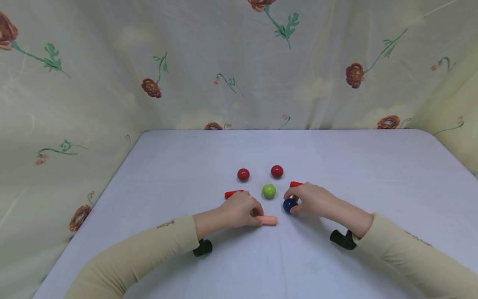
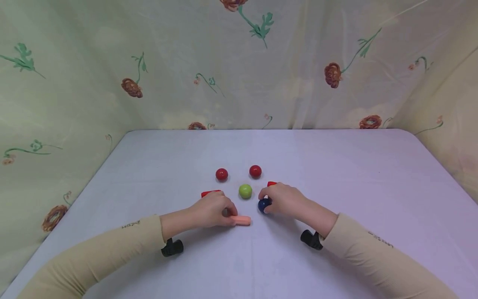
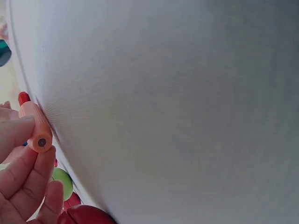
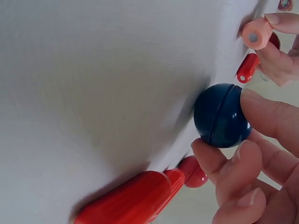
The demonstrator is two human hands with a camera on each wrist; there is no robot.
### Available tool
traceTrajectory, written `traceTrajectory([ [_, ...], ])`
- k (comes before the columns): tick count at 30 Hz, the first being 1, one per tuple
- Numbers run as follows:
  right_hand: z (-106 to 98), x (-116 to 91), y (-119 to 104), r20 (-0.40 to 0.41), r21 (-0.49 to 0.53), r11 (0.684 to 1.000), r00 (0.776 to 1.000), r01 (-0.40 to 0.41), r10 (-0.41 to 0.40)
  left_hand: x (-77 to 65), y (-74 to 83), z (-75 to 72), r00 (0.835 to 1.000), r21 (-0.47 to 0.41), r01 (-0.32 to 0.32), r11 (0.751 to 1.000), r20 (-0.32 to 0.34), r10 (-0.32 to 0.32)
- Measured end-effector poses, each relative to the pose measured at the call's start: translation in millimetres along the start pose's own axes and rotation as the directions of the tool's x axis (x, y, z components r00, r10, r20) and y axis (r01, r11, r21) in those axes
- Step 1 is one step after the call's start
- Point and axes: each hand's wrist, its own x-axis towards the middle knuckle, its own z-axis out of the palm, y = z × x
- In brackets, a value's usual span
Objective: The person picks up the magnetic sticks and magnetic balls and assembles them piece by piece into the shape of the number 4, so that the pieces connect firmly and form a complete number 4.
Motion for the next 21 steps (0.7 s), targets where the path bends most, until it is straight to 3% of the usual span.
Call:
traceTrajectory([
  [13, 7, -5, -10, 0.061, 0.075, 0.997, 0.997, 0.032, -0.037, -0.7, 0.8, -3.3, 0.998, -0.001, -0.002, 1.0, -0.062, 0.002],
  [21, 8, -7, -16, 0.072, 0.102, 0.994, 0.997, 0.035, -0.042, 1.7, 2.7, -5.3, 0.999, -0.01, 0.008, 1.0, -0.049, -0.008],
])
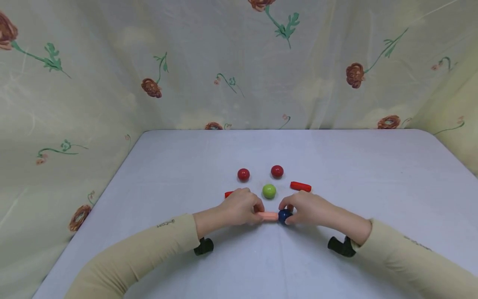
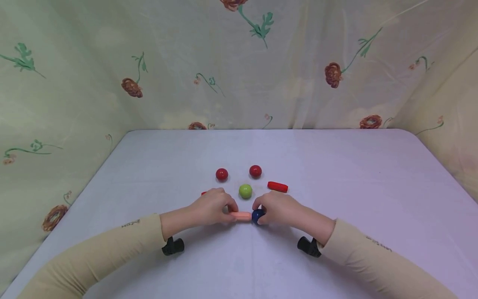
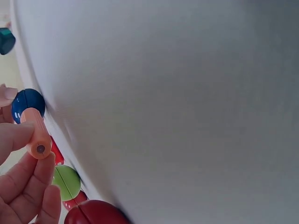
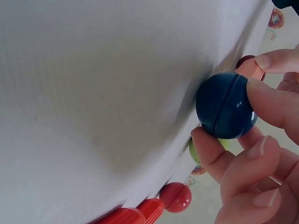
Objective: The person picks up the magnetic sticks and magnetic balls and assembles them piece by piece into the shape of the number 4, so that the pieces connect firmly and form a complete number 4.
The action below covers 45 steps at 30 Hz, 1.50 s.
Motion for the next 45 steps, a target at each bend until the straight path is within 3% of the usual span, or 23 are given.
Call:
traceTrajectory([
  [20, 1, 1, -1, 0.003, -0.002, 1.0, 1.0, -0.006, 0.006, -3.9, -3.9, -3.7, 1.0, -0.031, 0.015, 0.999, 0.008, -0.015],
  [25, 2, 1, -1, -0.003, -0.01, 1.0, 1.0, -0.01, 0.01, -9.7, -15.3, -16.1, 0.999, -0.053, 0.02, 0.998, -0.043, -0.022],
  [29, 2, 0, -1, -0.009, -0.014, 1.0, 1.0, -0.014, 0.014, -16.0, -26.4, -27.6, 0.992, -0.083, 0.064, 0.995, -0.102, -0.073],
  [33, 2, 0, -1, -0.012, -0.016, 1.0, 1.0, -0.008, 0.008, -23.0, -34.4, -30.6, 0.989, -0.048, 0.132, 0.99, -0.066, -0.135],
  [38, 2, -1, -1, -0.015, -0.016, 1.0, 1.0, -0.006, 0.006, -26.0, -39.4, -22.8, 0.988, 0.039, 0.151, 0.988, -0.003, -0.151],
  [45, 2, -1, -1, -0.019, -0.008, 1.0, 1.0, -0.007, 0.007, -25.2, -41.3, -15.2, 0.985, -0.012, 0.17, 0.985, -0.003, -0.17],
])
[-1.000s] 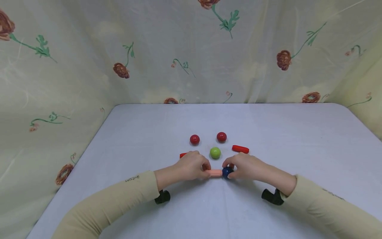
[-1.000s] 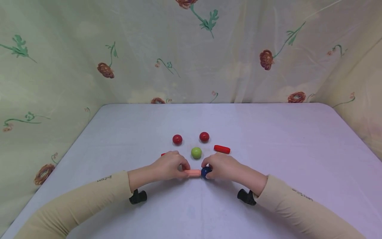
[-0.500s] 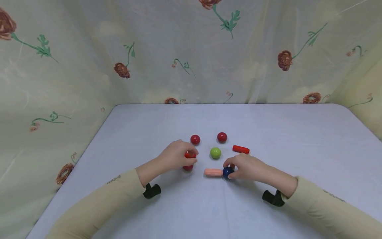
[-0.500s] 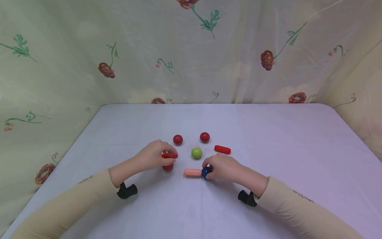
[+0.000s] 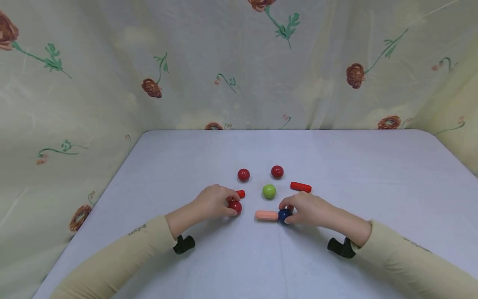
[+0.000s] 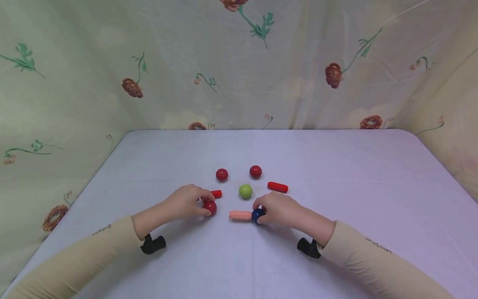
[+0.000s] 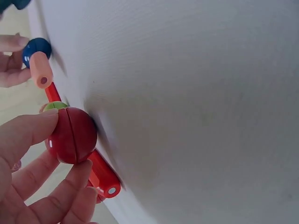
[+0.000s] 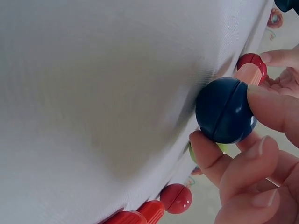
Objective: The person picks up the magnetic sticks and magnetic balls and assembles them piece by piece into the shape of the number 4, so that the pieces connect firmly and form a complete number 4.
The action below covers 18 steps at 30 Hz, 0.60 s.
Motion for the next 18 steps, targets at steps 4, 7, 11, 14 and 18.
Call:
traceTrajectory([
  [4, 0, 0, -1, -0.004, -0.008, 1.0, 1.0, -0.002, 0.002, -1.0, 3.1, 1.0, 1.0, -0.028, -0.031, 0.999, -0.004, 0.031],
  [7, 1, 1, -2, -0.011, -0.024, 1.0, 1.0, -0.003, 0.003, -1.2, 7.9, 1.8, 0.998, -0.044, -0.061, 0.997, -0.003, 0.061],
  [11, 1, 2, -3, -0.022, -0.04, 0.999, 1.0, -0.008, 0.007, 0.1, 13.4, 4.7, 0.997, -0.043, -0.077, 0.996, -0.002, 0.077],
  [14, 1, 3, -2, -0.023, -0.043, 0.999, 1.0, -0.011, 0.01, 1.0, 15.5, 6.8, 0.997, -0.036, -0.082, 0.996, -0.005, 0.081],
  [18, 2, 4, -2, -0.02, -0.042, 0.999, 1.0, -0.01, 0.009, 1.6, 18.1, 7.0, 0.997, -0.042, -0.076, 0.996, 0.002, 0.076],
])
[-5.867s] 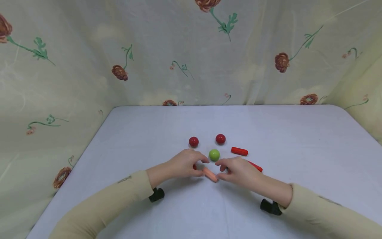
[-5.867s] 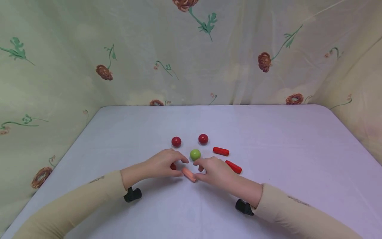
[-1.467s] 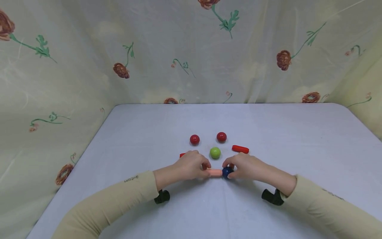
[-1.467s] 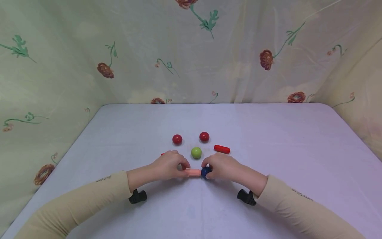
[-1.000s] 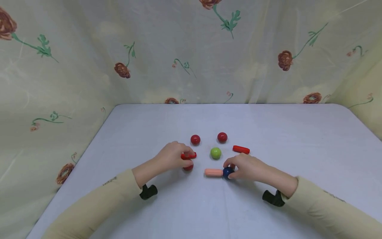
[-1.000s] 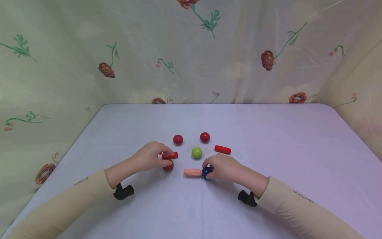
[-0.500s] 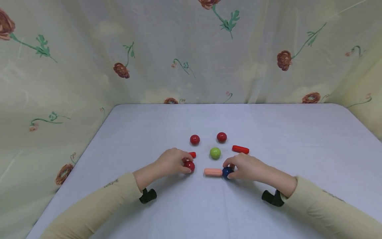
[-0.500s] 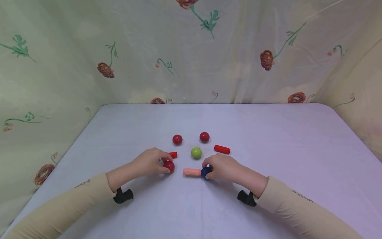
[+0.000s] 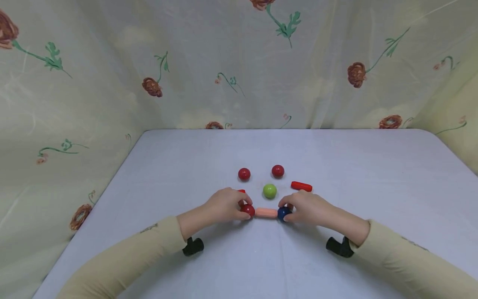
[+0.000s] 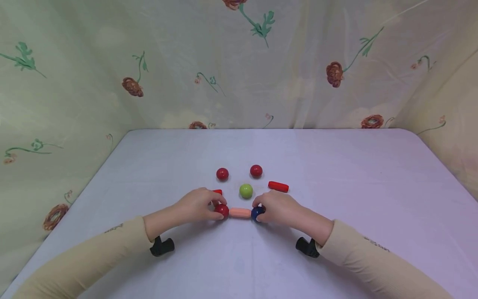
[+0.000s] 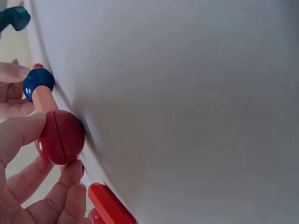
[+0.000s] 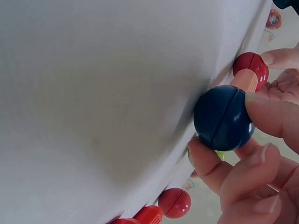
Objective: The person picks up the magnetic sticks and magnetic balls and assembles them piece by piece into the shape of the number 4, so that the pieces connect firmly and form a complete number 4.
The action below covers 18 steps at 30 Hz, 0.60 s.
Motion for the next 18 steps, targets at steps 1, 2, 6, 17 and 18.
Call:
traceTrajectory([
  [1, 0.0, 0.2, 0.1, 0.001, 0.002, 1.0, 1.0, 0.0, 0.0, 0.3, 0.6, -0.1, 1.0, -0.003, 0.006, 1.0, 0.004, -0.006],
  [2, 0.0, 0.4, 0.1, 0.002, 0.003, 1.0, 1.0, 0.001, -0.001, 0.6, 1.2, 0.0, 1.0, -0.004, 0.01, 1.0, 0.008, -0.01],
  [6, -0.2, 0.2, -0.3, 0.002, 0.004, 1.0, 1.0, 0.004, -0.004, 1.3, 2.6, -0.2, 1.0, 0.004, 0.02, 1.0, 0.012, -0.02],
  [17, -0.7, 1.0, 0.2, -0.003, 0.011, 1.0, 1.0, 0.016, -0.016, 0.6, -4.5, -4.1, 0.991, -0.032, -0.094, 0.995, 0.089, 0.097],
  [18, -0.7, 1.3, 0.0, -0.005, 0.014, 1.0, 1.0, 0.019, -0.019, -0.2, -5.7, -4.9, 0.988, -0.034, -0.11, 0.993, 0.106, 0.113],
])
